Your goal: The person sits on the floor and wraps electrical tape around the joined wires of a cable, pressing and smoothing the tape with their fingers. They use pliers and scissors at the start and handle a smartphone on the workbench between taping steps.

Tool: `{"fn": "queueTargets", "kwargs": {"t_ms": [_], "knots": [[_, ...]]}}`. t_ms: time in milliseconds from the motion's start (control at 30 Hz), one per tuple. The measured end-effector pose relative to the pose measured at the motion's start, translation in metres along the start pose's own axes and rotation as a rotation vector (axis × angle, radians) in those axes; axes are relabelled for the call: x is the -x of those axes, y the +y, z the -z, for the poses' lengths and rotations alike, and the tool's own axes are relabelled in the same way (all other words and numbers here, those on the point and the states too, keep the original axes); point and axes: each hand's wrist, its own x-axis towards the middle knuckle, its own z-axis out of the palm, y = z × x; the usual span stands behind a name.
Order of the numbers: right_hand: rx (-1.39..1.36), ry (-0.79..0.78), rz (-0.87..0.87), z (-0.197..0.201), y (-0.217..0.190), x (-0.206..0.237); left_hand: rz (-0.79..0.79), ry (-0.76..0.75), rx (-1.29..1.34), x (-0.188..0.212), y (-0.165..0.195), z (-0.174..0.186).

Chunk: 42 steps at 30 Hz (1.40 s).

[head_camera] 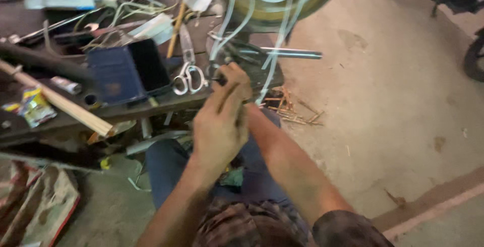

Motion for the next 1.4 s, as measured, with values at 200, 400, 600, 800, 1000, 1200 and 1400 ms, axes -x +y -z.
{"fn": "queueTargets", "kwargs": {"t_ms": [200, 400, 600, 800, 1000, 1200, 1400], "knots": [[0.036, 0.168, -0.053, 0.034, 0.015, 0.023, 0.049, 0.056, 0.059, 0.006, 0.016, 0.007], [-0.341, 0.195, 0.034, 0.098, 0.025, 0.075, 0.214, 0.033, 0.117, 0.021, 0.032, 0.018], [-0.697, 0.214, 0.203, 0.155, 0.024, 0.122, 0.464, -0.149, 0.532, 0.025, 0.032, -0.005], [-0.524, 0.244, 0.252, 0.178, 0.014, 0.136, 0.277, -0.186, 0.566, 0.01, 0.044, -0.017], [-0.398, 0.23, 0.302, 0.182, 0.014, 0.144, 0.147, -0.284, 0.472, -0.001, 0.051, -0.018], [-0.252, 0.192, 0.255, 0.191, -0.005, 0.17, -0.121, -0.128, 0.268, 0.014, 0.06, -0.015], [-0.405, 0.236, 0.303, 0.197, -0.036, 0.187, -0.404, -0.054, 0.076, 0.026, 0.072, -0.001]]}}
